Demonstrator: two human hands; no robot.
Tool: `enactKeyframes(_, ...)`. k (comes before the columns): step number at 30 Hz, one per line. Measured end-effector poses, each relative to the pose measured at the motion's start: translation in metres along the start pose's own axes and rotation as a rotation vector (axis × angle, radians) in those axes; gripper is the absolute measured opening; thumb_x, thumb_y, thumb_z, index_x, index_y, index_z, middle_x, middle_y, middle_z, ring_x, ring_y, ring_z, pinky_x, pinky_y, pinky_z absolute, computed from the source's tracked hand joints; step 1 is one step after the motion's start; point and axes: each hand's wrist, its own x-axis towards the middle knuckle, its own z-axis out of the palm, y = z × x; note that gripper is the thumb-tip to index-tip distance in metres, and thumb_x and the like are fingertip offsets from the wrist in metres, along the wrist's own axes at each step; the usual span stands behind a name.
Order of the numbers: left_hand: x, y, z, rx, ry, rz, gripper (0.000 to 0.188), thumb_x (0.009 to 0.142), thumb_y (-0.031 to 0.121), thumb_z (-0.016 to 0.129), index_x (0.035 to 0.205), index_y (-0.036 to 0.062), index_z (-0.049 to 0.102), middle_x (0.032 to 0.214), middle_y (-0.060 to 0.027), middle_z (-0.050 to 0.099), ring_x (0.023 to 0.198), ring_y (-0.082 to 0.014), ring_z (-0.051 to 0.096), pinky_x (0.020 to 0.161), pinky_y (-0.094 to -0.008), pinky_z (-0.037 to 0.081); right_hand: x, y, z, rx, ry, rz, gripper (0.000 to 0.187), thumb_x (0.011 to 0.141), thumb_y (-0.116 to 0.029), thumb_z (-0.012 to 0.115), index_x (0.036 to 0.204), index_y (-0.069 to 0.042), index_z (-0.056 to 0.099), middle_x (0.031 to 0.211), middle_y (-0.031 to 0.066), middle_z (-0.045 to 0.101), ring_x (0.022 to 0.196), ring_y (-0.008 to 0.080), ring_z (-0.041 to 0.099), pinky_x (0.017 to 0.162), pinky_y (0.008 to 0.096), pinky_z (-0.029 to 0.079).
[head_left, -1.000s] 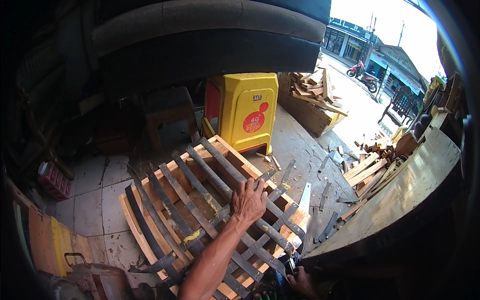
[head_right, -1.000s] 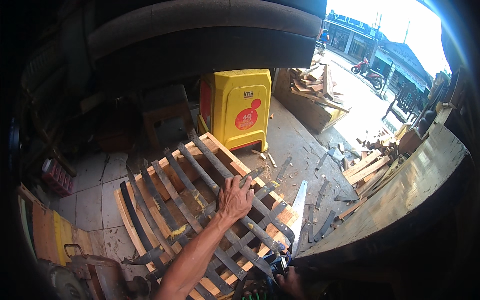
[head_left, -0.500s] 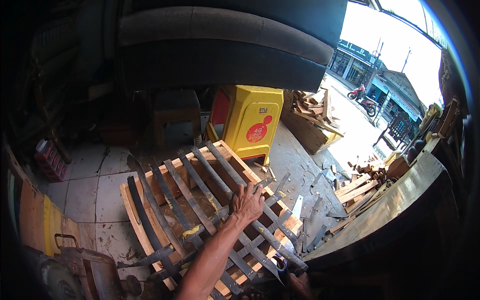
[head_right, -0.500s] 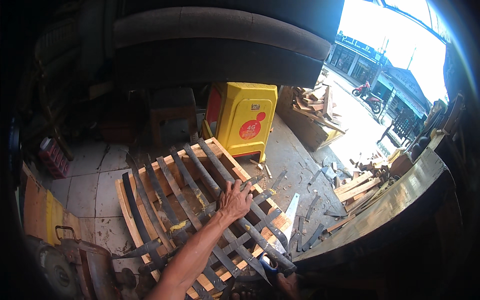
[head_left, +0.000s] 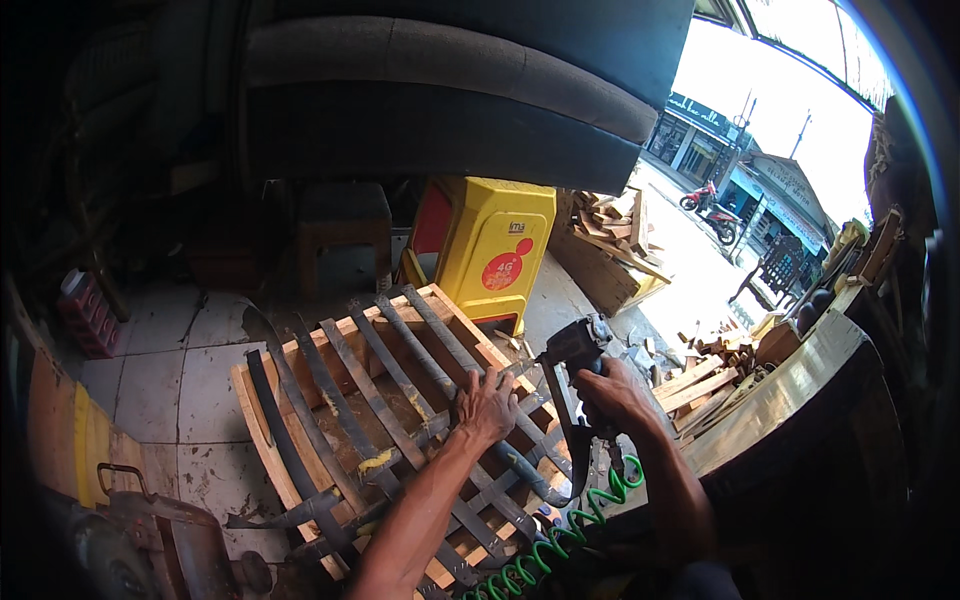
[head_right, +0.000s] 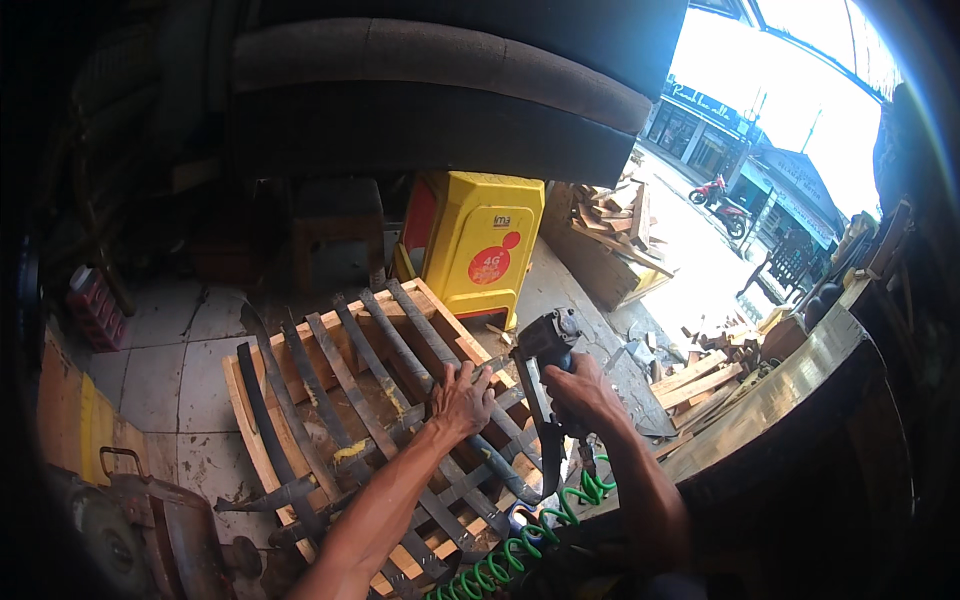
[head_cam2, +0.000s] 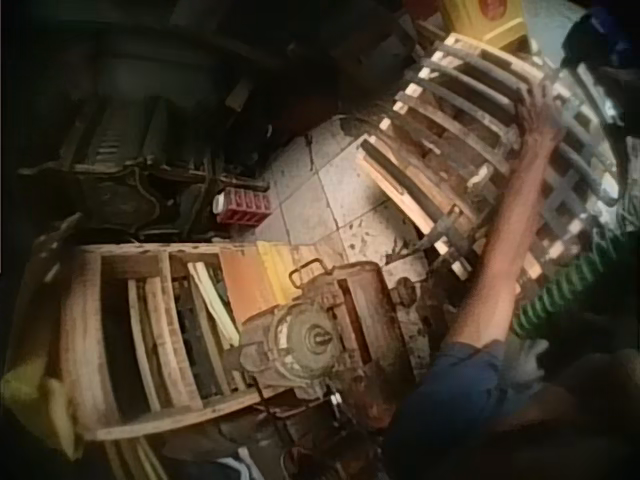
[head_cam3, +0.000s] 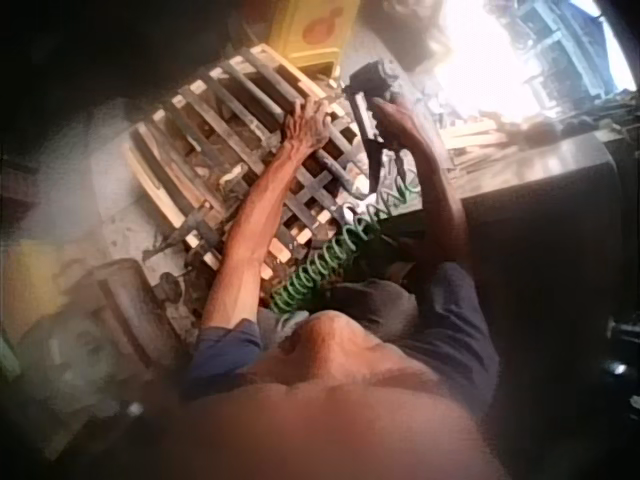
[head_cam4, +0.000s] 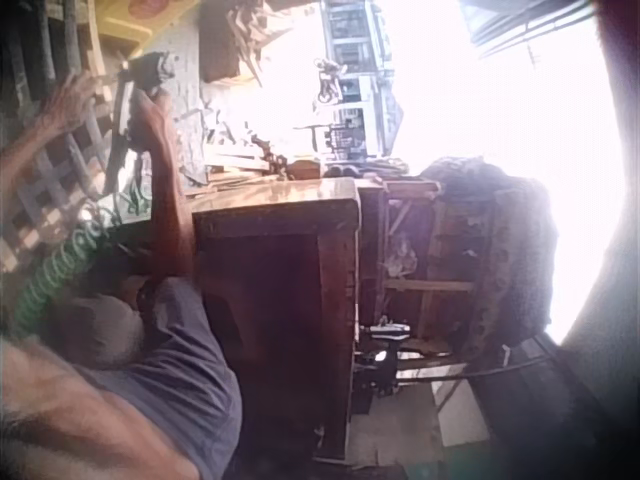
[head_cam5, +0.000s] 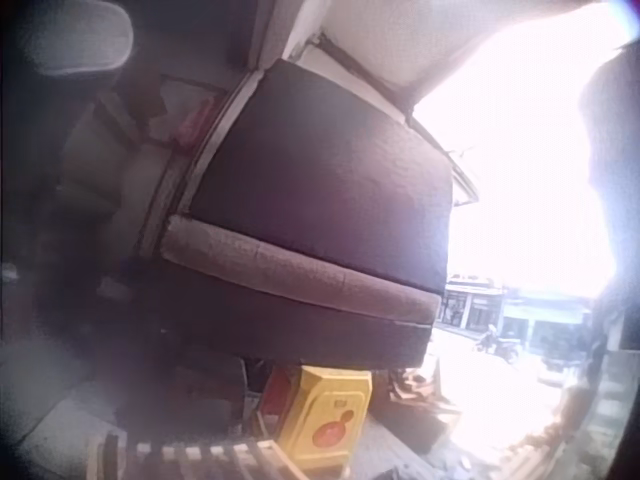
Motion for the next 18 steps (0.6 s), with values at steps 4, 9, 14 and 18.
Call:
enactKeyframes(4, 0.001, 0.008, 0.002, 0.019, -0.006, 0.019, 0.045, 0.094, 0.031, 0.058, 0.135, 0.0122, 0.061, 0.130, -0.0171, 0.050, 0.120, -0.0393, 0.045, 0.092, -0.0577, 0.048, 0.060, 0.010, 0.013, -0.123, -0.089, -0.011, 0.029, 0.087, -0.029, 0.062, 0.075, -0.003, 0.058, 0.060, 0.0045, 0.057, 0.048, 0.0149, 0.055, 0.042, 0.0338, 0.044)
enactKeyframes(9, -0.001, 0.013, -0.014, -0.035, -0.057, -0.010, 0.040, 0.095, 0.029, 0.058, 0.130, 0.0108, 0.063, 0.134, -0.0175, 0.048, 0.124, -0.0402, 0.043, 0.094, -0.0585, 0.046, 0.079, 0.008, 0.031, -0.234, -0.140, 0.027, 0.033, 0.086, -0.030, 0.063, 0.080, 0.002, 0.064, 0.063, 0.0061, 0.060, 0.051, 0.0158, 0.058, 0.045, 0.0337, 0.046)
enactKeyframes(14, -0.003, 0.011, -0.012, 0.004, -0.041, -0.008, 0.037, 0.095, 0.029, 0.058, 0.126, 0.0101, 0.065, 0.132, -0.0163, 0.048, 0.122, -0.0393, 0.044, 0.095, -0.0574, 0.046, 0.086, 0.011, 0.031, -0.259, -0.145, 0.006, 0.037, 0.084, -0.031, 0.064, 0.085, 0.006, 0.066, 0.066, 0.0077, 0.062, 0.055, 0.0162, 0.059, 0.048, 0.0344, 0.046)
enactKeyframes(18, -0.004, 0.012, -0.011, -0.014, -0.053, -0.016, 0.036, 0.094, 0.029, 0.059, 0.123, 0.0089, 0.066, 0.125, -0.0153, 0.049, 0.119, -0.0381, 0.045, 0.093, -0.0573, 0.047, 0.089, 0.016, 0.025, -0.255, -0.150, 0.038, 0.030, 0.083, -0.030, 0.066, 0.076, -0.002, 0.061, 0.061, 0.0034, 0.058, 0.047, 0.0137, 0.055, 0.041, 0.0319, 0.044)
